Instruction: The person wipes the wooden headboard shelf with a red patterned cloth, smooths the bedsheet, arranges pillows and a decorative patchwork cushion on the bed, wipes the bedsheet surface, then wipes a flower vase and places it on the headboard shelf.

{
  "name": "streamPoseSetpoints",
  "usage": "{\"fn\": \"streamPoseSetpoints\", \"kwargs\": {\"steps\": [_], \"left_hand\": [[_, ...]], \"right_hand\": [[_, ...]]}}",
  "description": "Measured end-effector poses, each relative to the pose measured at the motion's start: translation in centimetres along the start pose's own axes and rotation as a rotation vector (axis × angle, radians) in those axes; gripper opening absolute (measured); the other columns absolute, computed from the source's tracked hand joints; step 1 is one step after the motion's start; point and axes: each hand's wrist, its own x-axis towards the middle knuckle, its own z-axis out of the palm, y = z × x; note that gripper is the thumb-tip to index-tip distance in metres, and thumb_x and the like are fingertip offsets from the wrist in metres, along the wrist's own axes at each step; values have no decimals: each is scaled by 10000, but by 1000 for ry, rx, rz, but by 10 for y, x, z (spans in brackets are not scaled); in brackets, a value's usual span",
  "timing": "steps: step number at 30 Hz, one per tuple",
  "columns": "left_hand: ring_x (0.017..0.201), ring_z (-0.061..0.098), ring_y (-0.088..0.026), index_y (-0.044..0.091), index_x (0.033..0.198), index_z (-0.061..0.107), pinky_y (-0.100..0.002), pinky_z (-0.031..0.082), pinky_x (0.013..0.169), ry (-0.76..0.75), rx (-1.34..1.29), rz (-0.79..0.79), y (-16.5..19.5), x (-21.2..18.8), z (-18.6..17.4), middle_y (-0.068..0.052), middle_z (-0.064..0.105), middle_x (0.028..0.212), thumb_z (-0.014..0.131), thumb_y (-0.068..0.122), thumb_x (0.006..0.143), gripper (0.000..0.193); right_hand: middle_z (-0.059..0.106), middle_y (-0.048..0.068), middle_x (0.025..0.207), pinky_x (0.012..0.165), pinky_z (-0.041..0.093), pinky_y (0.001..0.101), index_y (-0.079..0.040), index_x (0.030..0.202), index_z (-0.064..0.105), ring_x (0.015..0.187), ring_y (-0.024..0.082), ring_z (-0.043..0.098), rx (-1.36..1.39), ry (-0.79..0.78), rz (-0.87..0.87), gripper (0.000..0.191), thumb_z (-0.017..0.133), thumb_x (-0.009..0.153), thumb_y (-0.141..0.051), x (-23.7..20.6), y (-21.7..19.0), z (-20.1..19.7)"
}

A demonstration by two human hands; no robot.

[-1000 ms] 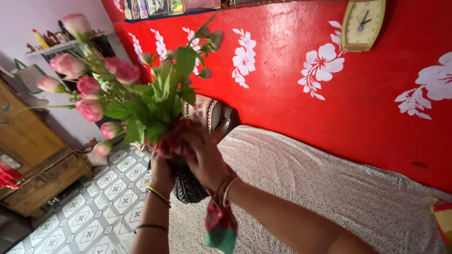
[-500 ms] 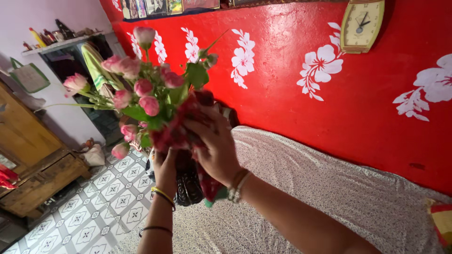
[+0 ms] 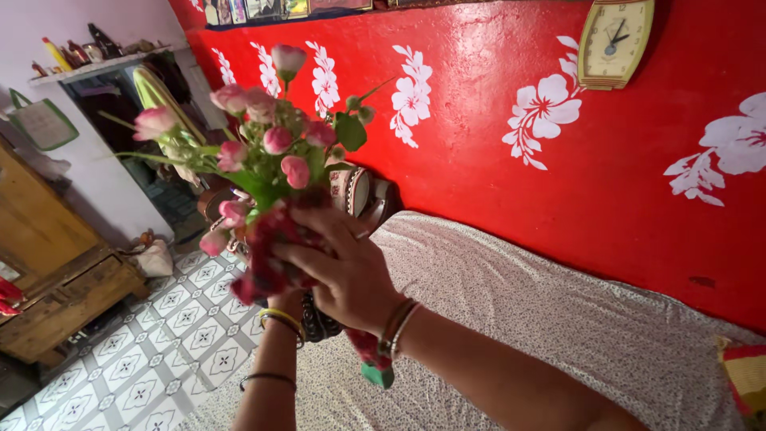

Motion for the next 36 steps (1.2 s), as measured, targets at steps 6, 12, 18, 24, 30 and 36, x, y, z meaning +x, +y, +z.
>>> {"fn": "streamPoseSetpoints", "kwargs": {"steps": [6,12,18,24,30,36], "left_hand": [[1264,592,-200,98,1476,520,-315,537,1039,-75,-130,-92,8,-8,15,-82,567,1455,509,246,1054,447],[1214,605,-182,71,1461,526,-311,525,1020,-109,-117,-16,38,-5,35,-79,596,1405,517,225,1047,441],[1164,618,-163,44,1446,531,-307,513,1000,201,391,54,57,-29,39,-76,625,1354,524,204,1041,436],[1083,636,-153,62,1382,571,-308,531,936,227,286,4,62,-39,55,-52,664,1235,554,238,1044,381],[1136,622,-154,-1,1409,596,-313,528,968,182,675,338,71,-37,60,-68,650,1283,581,264,1067,433],[1065,645,-132,-14,1352,611,-301,545,933,266,339,142,63,-32,61,-56,677,1238,610,286,1061,418]], "right_hand": [[486,104,1591,1012,549,431,-221,1297,718,1410,341,498,-122,-97,-43,420,749,888,-129,34,-18,29],[564,75,1462,1050,532,468,-184,1182,730,1351,353,522,4,-456,-12,442,741,745,-118,-13,-6,24],[523,136,1489,1190,413,511,-179,1243,659,1429,401,470,-1,105,51,482,708,794,-11,-4,32,5],[540,132,1432,1156,443,496,-172,1342,644,1357,383,515,72,-61,215,552,698,824,12,1,46,24],[496,141,1412,1069,522,449,-197,1244,686,1280,363,534,43,-349,156,487,731,781,-55,-73,24,16],[480,200,1418,1005,552,435,-165,1258,663,1275,368,520,143,-273,174,387,753,881,-168,-105,17,14]]}}
